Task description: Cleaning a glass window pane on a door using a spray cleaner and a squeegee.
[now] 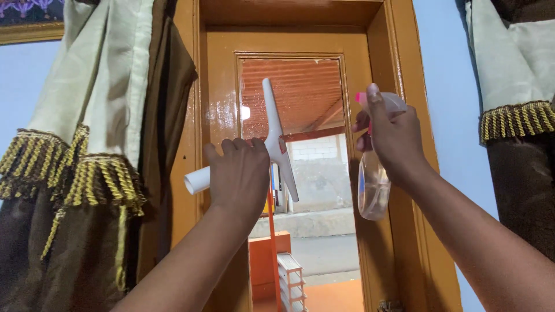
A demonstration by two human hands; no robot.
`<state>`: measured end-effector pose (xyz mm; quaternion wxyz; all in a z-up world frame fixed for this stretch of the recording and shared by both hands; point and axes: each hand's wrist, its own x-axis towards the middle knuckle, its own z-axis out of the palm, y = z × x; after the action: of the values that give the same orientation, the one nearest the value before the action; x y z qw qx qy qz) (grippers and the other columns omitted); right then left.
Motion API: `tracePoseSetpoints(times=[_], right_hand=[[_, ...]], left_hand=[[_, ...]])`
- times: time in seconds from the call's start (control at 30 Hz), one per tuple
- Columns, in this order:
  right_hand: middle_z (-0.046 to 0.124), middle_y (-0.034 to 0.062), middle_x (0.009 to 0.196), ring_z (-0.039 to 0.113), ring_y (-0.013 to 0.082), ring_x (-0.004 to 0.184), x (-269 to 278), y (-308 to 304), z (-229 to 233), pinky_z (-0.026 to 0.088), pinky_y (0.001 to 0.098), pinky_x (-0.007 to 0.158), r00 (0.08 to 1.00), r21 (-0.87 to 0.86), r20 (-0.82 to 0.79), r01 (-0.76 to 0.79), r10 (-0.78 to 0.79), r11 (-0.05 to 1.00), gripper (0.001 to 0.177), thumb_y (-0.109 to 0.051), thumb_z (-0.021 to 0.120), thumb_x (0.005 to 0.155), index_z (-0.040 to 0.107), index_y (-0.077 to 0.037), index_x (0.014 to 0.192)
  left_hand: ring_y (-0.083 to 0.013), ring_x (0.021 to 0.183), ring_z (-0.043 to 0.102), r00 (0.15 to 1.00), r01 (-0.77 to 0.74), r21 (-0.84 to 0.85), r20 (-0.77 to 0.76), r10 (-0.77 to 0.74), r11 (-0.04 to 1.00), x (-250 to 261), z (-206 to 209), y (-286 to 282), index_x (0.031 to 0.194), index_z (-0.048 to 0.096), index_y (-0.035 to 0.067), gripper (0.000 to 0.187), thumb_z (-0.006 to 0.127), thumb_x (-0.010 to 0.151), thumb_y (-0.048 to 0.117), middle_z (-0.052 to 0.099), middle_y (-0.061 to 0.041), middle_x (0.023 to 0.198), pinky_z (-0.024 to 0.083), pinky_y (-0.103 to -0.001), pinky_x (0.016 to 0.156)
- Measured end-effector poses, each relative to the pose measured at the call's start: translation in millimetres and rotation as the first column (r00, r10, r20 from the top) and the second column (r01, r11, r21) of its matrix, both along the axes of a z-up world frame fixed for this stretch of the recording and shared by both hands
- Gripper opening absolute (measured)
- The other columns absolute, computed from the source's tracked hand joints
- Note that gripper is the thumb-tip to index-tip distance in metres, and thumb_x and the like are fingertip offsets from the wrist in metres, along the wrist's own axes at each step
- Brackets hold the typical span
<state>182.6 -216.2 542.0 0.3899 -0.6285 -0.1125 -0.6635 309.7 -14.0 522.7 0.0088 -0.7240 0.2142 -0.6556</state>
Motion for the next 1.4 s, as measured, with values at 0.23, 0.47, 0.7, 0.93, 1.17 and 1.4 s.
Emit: tracePoseSetpoints(times=[0.23,0.47,0.7,0.93,1.17,1.4], right_hand=[[0.065,0.0082,0.077,0.063,0.0140,0.055,7.4,-29.3,1.1,0.054,0.0299,0.050,0.998,-0.062,-0.057,0.010,-0.014,0.998,0.054,-0.054,0.045,0.103,0.063,-0.004,0.104],[0.064,0.0098,0.078,0.063,0.0177,0.056,10.8,-58.6,14.9,0.054,0.0319,0.053,0.982,-0.031,-0.188,-0.027,0.021,0.999,0.057,-0.056,0.047,0.101,0.063,-0.001,0.104],[0.062,0.0087,0.077,0.063,0.0182,0.063,29.5,-105.7,36.3,0.055,0.0331,0.055,0.974,-0.174,-0.177,-0.173,0.142,0.969,0.052,-0.052,0.049,0.101,0.061,-0.002,0.101],[0.061,0.0073,0.076,0.064,0.0146,0.067,37.1,-114.4,40.8,0.056,0.0332,0.057,0.971,-0.200,-0.195,-0.179,0.140,0.963,0.052,-0.053,0.050,0.100,0.065,-0.003,0.098],[0.064,0.0070,0.070,0.065,0.0164,0.061,44.1,-117.4,45.8,0.056,0.0343,0.057,0.978,-0.212,-0.203,-0.096,0.052,0.972,0.056,-0.055,0.051,0.099,0.064,-0.002,0.088],[0.067,0.0084,0.065,0.065,0.0175,0.053,43.2,-111.0,47.6,0.055,0.0351,0.053,0.988,-0.218,-0.152,-0.027,-0.007,0.976,0.060,-0.056,0.052,0.098,0.067,-0.001,0.079]], left_hand=[[-0.0307,0.103,0.062,0.990,0.004,0.044,0.141,-0.011,0.999,18.8,18.9,-26.0,0.132,0.061,0.007,0.050,0.068,0.083,0.014,0.068,-0.014,0.099,0.034,-0.064,0.099],[-0.0356,0.106,0.061,0.976,0.110,0.049,0.181,-0.117,0.993,39.7,58.6,-66.0,0.129,0.063,0.012,0.043,0.067,0.086,0.010,0.067,-0.016,0.102,0.031,-0.071,0.096],[-0.0354,0.110,0.060,0.980,0.172,0.104,0.078,-0.180,0.980,40.2,89.7,-106.8,0.117,0.066,0.019,0.030,0.065,0.089,0.010,0.065,-0.013,0.103,0.023,-0.078,0.100],[-0.0357,0.110,0.059,0.985,0.097,0.088,0.133,-0.108,0.991,52.3,115.1,-139.9,0.125,0.063,0.020,0.034,0.059,0.093,0.007,0.065,-0.014,0.104,0.023,-0.079,0.099],[-0.0374,0.116,0.056,0.989,-0.067,0.103,0.140,0.052,0.992,52.0,132.7,-166.5,0.134,0.055,0.021,0.035,0.051,0.100,0.017,0.063,-0.018,0.110,0.024,-0.075,0.103],[-0.0394,0.117,0.057,0.977,-0.076,0.029,0.199,0.069,0.997,50.7,133.5,-188.0,0.130,0.055,0.019,0.030,0.053,0.100,0.024,0.063,-0.021,0.117,0.030,-0.070,0.101]])
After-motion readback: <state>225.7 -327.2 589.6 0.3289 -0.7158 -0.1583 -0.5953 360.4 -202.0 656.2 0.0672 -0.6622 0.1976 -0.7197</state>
